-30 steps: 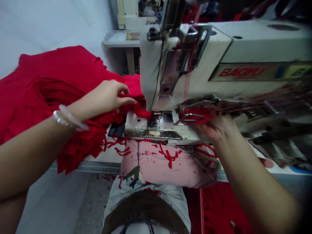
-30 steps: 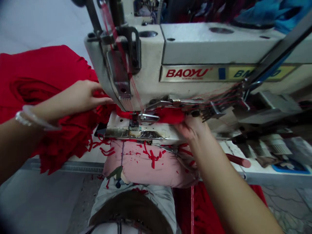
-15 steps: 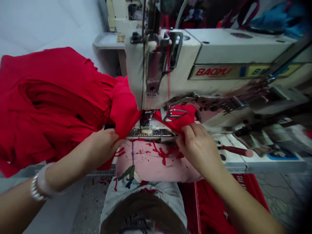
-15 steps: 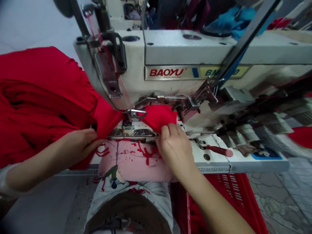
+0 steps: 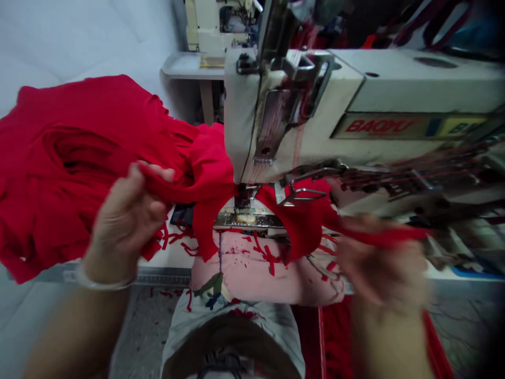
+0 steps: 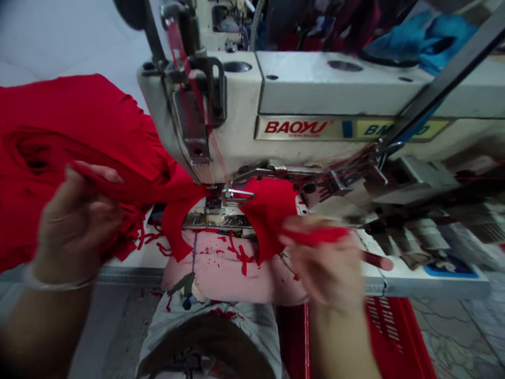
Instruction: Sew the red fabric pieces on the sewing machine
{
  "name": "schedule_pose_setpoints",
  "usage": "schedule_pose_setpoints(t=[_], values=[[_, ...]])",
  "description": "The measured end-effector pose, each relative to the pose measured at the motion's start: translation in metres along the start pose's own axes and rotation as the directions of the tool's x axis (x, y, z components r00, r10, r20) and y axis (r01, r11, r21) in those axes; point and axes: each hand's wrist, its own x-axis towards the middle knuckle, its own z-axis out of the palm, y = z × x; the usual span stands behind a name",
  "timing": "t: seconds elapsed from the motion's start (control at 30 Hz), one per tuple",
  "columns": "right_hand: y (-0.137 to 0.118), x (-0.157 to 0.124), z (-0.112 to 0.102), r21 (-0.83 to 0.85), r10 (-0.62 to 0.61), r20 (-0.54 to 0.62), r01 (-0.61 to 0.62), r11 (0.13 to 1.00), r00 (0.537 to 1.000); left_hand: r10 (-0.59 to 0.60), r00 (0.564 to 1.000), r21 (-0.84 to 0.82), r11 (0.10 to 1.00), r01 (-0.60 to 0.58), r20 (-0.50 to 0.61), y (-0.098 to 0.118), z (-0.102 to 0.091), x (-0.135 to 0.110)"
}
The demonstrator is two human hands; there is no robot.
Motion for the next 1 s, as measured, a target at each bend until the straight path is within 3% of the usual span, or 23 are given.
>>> schedule_pose_setpoints(t=[0.07,0.13,0.2,0.27,0.33,0.4,0.6,1.0], values=[[-0.017,0.018,0.042,0.003,-0.040,0.013,0.040,0.999,0.999,0.256,0.955,0.109,0.956,-0.273,0.151,0.007,0.043,0.005],[-0.028,0.027,0.074,-0.047,-0.117,0.017,0.117,0.992,0.993,0.380,0.892,0.176,0.888,-0.426,0.244,0.008,0.074,0.004],[-0.032,0.027,0.089,-0.112,-0.154,0.014,0.155,0.982,0.988,0.458,0.836,0.320,0.777,-0.542,0.303,0.006,0.088,-0.003],[-0.033,0.024,0.091,-0.120,-0.150,-0.017,0.147,0.982,0.988,0.473,0.793,0.514,0.603,-0.610,0.385,0.005,0.090,-0.012],[-0.034,0.022,0.088,-0.047,-0.118,-0.069,0.115,0.992,0.991,0.405,0.798,0.640,0.478,-0.601,0.447,0.009,0.088,-0.021],[-0.036,0.022,0.086,0.022,-0.099,-0.097,0.102,0.995,0.990,0.341,0.820,0.697,0.434,-0.571,0.459,0.015,0.088,-0.026],[-0.036,0.021,0.093,-0.131,-0.271,-0.029,0.265,0.955,0.962,0.347,0.828,0.708,0.431,-0.559,0.441,0.017,0.094,-0.030],[-0.034,0.024,0.086,-0.279,-0.304,0.083,0.315,0.907,0.949,0.348,0.831,0.712,0.433,-0.553,0.434,0.008,0.091,-0.032]])
